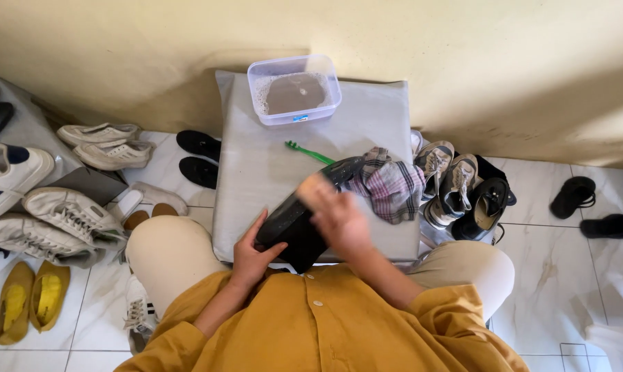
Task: The person cleans a black shoe using a brush and a cloth. They dip the brush into a container of soapy water and scrub the shoe, then wipe it with the cloth. The person repeats this process, focusing on different parts of the shoe.
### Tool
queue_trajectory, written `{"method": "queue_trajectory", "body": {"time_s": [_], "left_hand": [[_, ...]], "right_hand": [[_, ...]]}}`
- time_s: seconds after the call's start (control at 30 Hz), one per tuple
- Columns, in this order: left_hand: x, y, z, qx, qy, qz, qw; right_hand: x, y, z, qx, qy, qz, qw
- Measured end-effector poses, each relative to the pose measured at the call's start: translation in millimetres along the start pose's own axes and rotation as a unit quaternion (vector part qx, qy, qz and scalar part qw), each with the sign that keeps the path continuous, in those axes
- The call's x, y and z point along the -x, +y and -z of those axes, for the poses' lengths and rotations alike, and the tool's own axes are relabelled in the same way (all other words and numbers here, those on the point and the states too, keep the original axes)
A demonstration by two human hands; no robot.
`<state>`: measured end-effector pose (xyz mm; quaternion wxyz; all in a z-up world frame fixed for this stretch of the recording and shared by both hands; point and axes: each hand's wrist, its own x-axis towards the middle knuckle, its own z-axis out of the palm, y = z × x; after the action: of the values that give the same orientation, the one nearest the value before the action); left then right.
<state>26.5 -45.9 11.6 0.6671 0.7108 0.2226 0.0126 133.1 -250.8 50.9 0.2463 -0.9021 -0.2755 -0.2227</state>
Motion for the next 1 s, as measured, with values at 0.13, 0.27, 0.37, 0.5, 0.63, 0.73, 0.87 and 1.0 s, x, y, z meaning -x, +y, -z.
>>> {"method": "queue_trajectory", "body": {"time_s": [0.13,0.27,0.37,0.5,0.63,0.73,0.87,1.0], "left_hand": [[-12,-39,3,-0.046,0.025,-0.051,0.997],[-5,-20,2,-0.049,0.029,-0.027,0.998],[1,-10,1,-0.037,0.016,-0.003,0.999],[2,-12,2,-0.043,0.010,-0.024,0.999],[-4,-26,2,-0.068,0.027,-0.075,0.994],[-7,-48,0,-0.074,0.029,-0.033,0.996],[-1,-7,2,-0.052,0.016,-0.002,0.999],[4,-3,1,-0.053,0.020,-0.027,0.998]], "right_hand": [[29,-40,-9,-0.099,-0.025,0.251,0.963],[3,-13,-3,0.017,-0.018,0.262,0.965],[-5,47,-9,0.017,-0.107,-0.089,0.990],[0,36,-12,0.007,-0.076,-0.151,0.986],[30,-26,-21,-0.093,-0.080,0.073,0.990],[31,-44,-4,-0.093,-0.064,0.115,0.987],[-3,11,-26,0.006,-0.092,-0.017,0.996],[-18,59,-1,0.045,-0.068,-0.128,0.988]]}}
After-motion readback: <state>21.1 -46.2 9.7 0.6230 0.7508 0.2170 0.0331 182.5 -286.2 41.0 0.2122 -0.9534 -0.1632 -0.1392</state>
